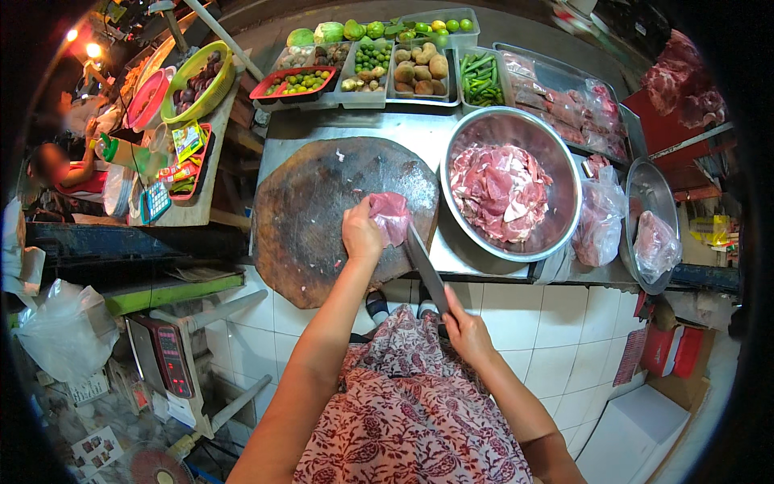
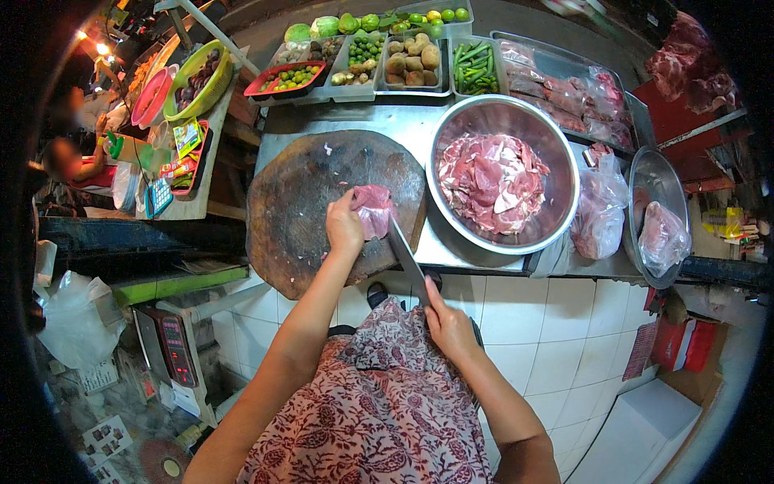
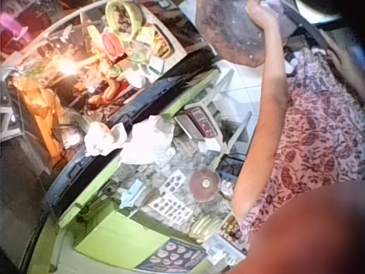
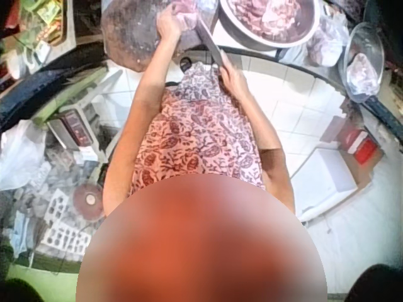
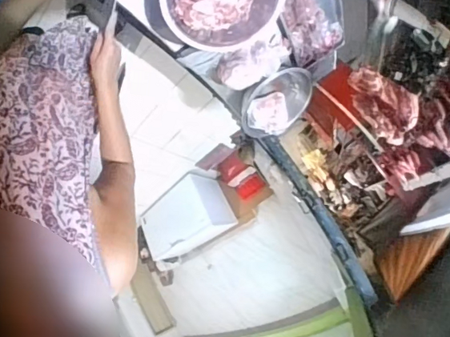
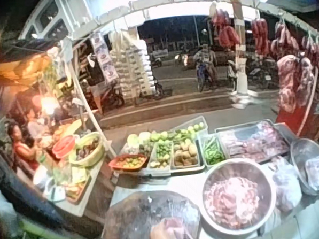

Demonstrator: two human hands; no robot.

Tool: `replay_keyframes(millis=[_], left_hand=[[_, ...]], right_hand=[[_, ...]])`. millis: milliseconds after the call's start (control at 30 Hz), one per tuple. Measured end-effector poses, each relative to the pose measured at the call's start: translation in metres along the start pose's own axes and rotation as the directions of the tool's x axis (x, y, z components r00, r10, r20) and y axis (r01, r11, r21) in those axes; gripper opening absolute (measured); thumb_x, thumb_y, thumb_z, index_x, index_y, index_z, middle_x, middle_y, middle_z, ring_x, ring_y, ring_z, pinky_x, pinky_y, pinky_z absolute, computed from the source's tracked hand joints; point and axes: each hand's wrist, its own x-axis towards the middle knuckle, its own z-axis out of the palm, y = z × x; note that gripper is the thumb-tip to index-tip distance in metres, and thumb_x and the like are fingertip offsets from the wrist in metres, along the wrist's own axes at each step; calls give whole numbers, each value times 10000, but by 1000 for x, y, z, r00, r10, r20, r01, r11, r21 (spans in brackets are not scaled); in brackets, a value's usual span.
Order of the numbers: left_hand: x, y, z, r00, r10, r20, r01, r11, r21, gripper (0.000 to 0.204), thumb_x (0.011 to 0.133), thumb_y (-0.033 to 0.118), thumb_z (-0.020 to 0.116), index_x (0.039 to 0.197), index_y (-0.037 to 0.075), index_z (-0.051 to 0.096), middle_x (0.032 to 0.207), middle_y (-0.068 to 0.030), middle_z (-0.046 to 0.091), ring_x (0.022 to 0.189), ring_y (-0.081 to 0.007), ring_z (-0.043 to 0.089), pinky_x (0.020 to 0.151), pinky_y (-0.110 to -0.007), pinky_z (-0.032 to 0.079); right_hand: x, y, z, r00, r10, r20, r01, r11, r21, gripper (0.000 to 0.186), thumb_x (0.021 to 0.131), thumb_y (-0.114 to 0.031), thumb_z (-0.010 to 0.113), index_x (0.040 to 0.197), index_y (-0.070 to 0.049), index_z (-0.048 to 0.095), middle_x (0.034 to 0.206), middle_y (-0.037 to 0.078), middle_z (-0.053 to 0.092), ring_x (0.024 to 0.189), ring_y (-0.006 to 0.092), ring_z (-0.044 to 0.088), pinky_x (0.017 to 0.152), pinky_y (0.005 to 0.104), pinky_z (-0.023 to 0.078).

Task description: The person slices raw meat on a wooden cutting board using a knife, placing the cut pieces into a metal bowl. The person then moves to a chest freezer, opens it, and rearranges several plastic bags of meat inside before closing the lid.

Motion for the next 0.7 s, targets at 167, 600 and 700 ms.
replay_keyframes(millis=[167,600,700], left_hand=[[12,-3,8,957,-285,-49,224,840,-495,356,848,27,626,1202,0,641,1028,-230,696,940,-363,688,863,-419,529],[-27,16,14,961,185,-207,-200,978,-53,270,800,-23,576,1063,34,552,1037,-176,602,1006,-388,575,888,-471,469],[-27,14,13,957,233,-174,-237,971,-3,189,786,-19,595,956,45,544,942,-158,601,912,-387,580,808,-483,473]], right_hand=[[114,-35,25,899,-303,-317,319,948,-1,662,937,-116,588,1544,-139,323,809,281,669,677,470,642,615,547,493],[131,-37,68,976,-182,-122,149,960,-237,735,909,-102,560,1573,-162,251,695,254,663,621,433,674,585,552,542],[109,-38,60,985,-160,-60,127,918,-375,797,858,-68,587,1574,-115,241,694,238,670,603,398,686,551,508,561]])
